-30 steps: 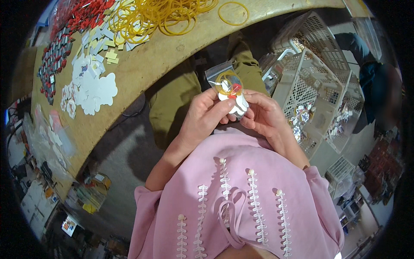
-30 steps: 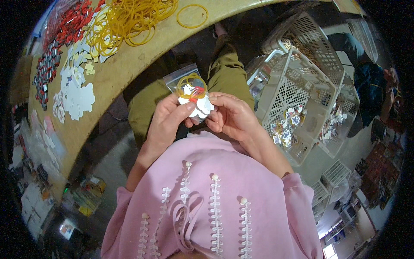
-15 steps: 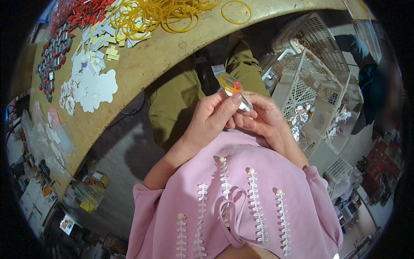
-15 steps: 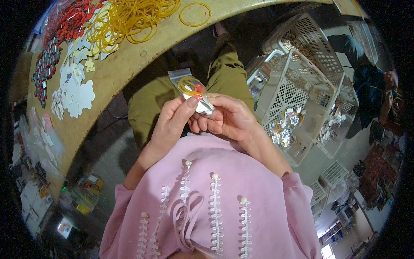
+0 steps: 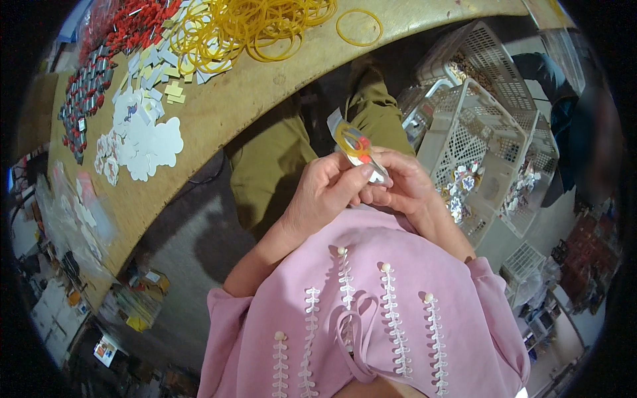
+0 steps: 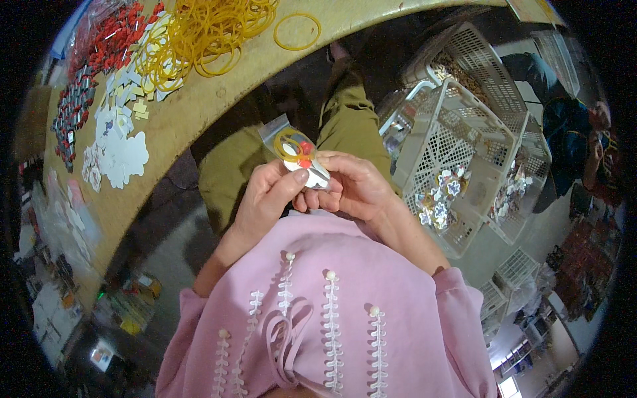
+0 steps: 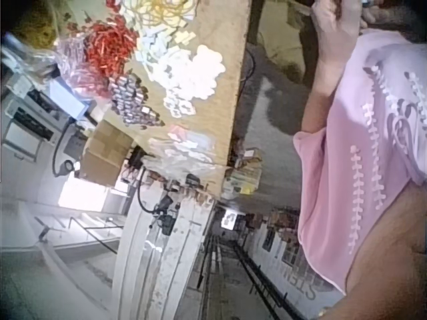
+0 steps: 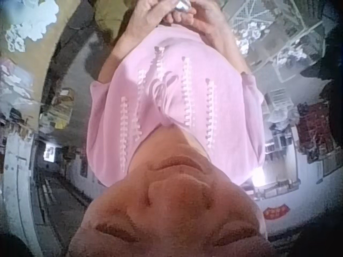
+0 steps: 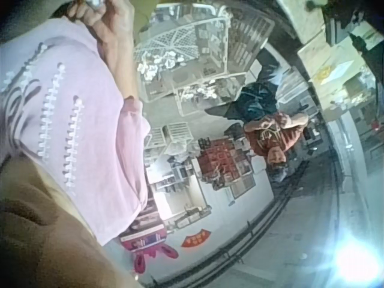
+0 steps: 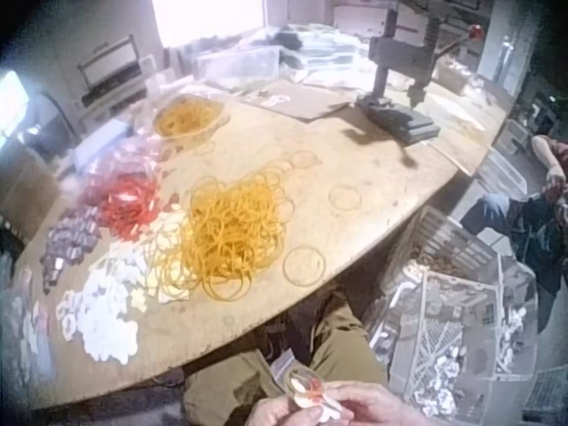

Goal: The person assembles small craft kits by placing white cutouts and yellow rubber bands into clear plastic bags. They seal each bag and place it into a white basket. The process is repeated for multiple units.

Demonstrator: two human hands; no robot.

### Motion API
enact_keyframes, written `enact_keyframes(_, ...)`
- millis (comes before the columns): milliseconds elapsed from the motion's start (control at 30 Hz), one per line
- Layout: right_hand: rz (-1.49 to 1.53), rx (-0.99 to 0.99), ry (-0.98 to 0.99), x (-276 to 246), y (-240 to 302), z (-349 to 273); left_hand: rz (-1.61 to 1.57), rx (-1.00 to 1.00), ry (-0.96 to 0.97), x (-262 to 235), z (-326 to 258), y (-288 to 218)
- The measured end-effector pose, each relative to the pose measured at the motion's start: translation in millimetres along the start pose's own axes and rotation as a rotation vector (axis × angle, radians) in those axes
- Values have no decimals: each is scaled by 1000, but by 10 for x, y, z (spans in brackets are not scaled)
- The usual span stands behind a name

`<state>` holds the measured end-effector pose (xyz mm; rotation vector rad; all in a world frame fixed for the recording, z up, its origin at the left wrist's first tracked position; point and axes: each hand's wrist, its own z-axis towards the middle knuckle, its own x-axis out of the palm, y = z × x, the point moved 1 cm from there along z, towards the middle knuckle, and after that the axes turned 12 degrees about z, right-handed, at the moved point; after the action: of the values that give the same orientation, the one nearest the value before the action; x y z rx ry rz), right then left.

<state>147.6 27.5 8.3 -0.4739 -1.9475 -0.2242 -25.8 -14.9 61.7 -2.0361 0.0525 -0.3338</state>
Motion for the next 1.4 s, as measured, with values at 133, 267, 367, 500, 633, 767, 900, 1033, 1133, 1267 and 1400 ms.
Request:
enact_keyframes(133,-20,-70,-163,59,-45,13,4,-7,-10,-23,18,54)
enact_keyframes(267,68,-18,-153,51,-42,25,47,-33,-34,-10,28,32)
enact_keyframes(367,83,-6,-170,24,-97,45,22,-46,-11,-16,48,29)
enact_keyframes(500,95,25,-70,-159,-137,98,-28,-78,10,-27,51,53)
enact_keyframes(633,200,84,-40,-63,-162,111,2,-122,-49,-20,8,24)
enact_keyframes(767,210,144,23,-97,-195,147,25,-176,-87,-30,-34,30)
enact_keyframes(900,179,172,47,-200,-277,193,103,-258,-128,-31,-71,39)
enact_keyframes(1033,328,289,33,-209,-268,206,142,-274,-143,-41,-108,81)
enact_keyframes(1133,346,309,37,-237,-267,226,167,-268,-144,-10,-119,43)
enact_keyframes(1267,-93,-51,-110,-122,-252,207,242,-204,-168,1,-146,62)
enact_keyframes(1400,-954,-544,-189,77,-108,49,108,-15,-367,-21,-75,105)
